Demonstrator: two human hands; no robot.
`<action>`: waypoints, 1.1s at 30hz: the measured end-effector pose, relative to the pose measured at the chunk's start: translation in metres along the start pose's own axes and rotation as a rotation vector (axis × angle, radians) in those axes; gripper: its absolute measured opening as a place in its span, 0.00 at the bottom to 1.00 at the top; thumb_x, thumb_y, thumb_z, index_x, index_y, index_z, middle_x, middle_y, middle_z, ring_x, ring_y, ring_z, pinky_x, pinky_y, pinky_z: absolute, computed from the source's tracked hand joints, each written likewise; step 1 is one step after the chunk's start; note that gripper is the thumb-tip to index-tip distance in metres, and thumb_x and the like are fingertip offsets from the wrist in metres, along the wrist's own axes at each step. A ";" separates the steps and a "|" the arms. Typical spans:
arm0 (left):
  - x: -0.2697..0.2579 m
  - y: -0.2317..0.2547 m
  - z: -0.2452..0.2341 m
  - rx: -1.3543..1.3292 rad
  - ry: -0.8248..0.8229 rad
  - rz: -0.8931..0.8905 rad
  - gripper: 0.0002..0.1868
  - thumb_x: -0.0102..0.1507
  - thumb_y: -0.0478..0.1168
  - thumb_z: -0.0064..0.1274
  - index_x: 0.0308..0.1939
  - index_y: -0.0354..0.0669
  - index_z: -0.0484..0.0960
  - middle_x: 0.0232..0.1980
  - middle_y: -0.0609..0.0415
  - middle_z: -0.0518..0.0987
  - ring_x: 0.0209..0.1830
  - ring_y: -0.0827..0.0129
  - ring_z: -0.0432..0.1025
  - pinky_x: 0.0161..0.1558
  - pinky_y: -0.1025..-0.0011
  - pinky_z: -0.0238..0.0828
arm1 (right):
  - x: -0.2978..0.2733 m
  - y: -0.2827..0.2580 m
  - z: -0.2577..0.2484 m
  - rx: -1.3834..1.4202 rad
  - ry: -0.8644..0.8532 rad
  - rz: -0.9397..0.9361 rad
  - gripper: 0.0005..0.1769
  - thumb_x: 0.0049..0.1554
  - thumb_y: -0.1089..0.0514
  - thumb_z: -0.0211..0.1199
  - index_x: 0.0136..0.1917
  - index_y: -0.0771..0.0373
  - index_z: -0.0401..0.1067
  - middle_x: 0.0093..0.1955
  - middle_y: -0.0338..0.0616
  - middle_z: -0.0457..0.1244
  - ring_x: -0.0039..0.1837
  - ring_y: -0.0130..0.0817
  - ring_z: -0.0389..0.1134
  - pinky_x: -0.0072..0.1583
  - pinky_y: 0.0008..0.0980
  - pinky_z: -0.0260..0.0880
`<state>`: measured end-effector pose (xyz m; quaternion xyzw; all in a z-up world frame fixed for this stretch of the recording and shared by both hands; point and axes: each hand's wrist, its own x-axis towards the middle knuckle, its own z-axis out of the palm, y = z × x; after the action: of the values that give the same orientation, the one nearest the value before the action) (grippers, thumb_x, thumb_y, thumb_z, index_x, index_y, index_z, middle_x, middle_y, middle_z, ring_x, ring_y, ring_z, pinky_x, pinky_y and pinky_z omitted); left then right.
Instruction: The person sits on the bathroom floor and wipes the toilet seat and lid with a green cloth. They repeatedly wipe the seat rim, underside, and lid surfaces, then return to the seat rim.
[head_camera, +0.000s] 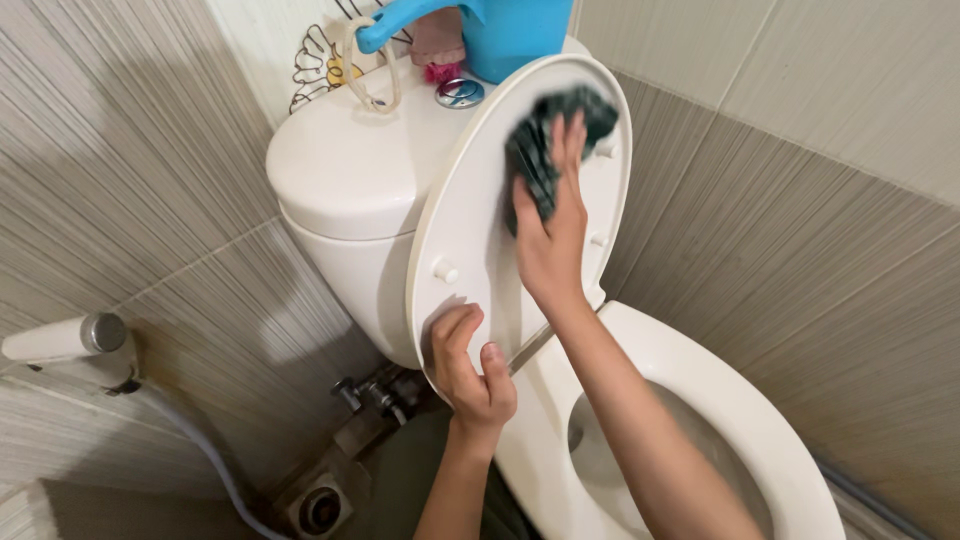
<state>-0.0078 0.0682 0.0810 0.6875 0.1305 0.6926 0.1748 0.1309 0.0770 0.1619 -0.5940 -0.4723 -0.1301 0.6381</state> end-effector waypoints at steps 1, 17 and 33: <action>0.000 -0.001 0.000 -0.002 0.004 -0.001 0.16 0.72 0.40 0.41 0.56 0.29 0.74 0.53 0.39 0.77 0.54 0.45 0.74 0.61 0.53 0.72 | 0.005 -0.005 0.004 0.040 0.012 -0.015 0.39 0.67 0.67 0.58 0.87 0.55 0.51 0.93 0.50 0.37 0.91 0.47 0.38 0.88 0.43 0.44; -0.006 -0.005 0.003 -0.105 0.061 0.026 0.11 0.73 0.38 0.40 0.45 0.30 0.72 0.45 0.41 0.75 0.44 0.51 0.72 0.50 0.55 0.72 | -0.023 0.019 -0.016 -0.060 -0.113 -0.013 0.39 0.64 0.66 0.58 0.85 0.57 0.52 0.91 0.52 0.36 0.91 0.54 0.33 0.86 0.49 0.40; -0.008 -0.005 0.002 -0.097 0.000 -0.012 0.22 0.74 0.43 0.37 0.27 0.35 0.67 0.28 0.46 0.70 0.26 0.56 0.66 0.30 0.60 0.62 | -0.098 0.037 -0.015 -0.173 -0.306 -0.060 0.50 0.48 0.71 0.59 0.82 0.59 0.52 0.87 0.59 0.37 0.88 0.58 0.33 0.84 0.51 0.35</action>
<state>-0.0050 0.0697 0.0715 0.6776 0.1011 0.6968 0.2121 0.1134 0.0342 0.0665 -0.6451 -0.5685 -0.0975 0.5011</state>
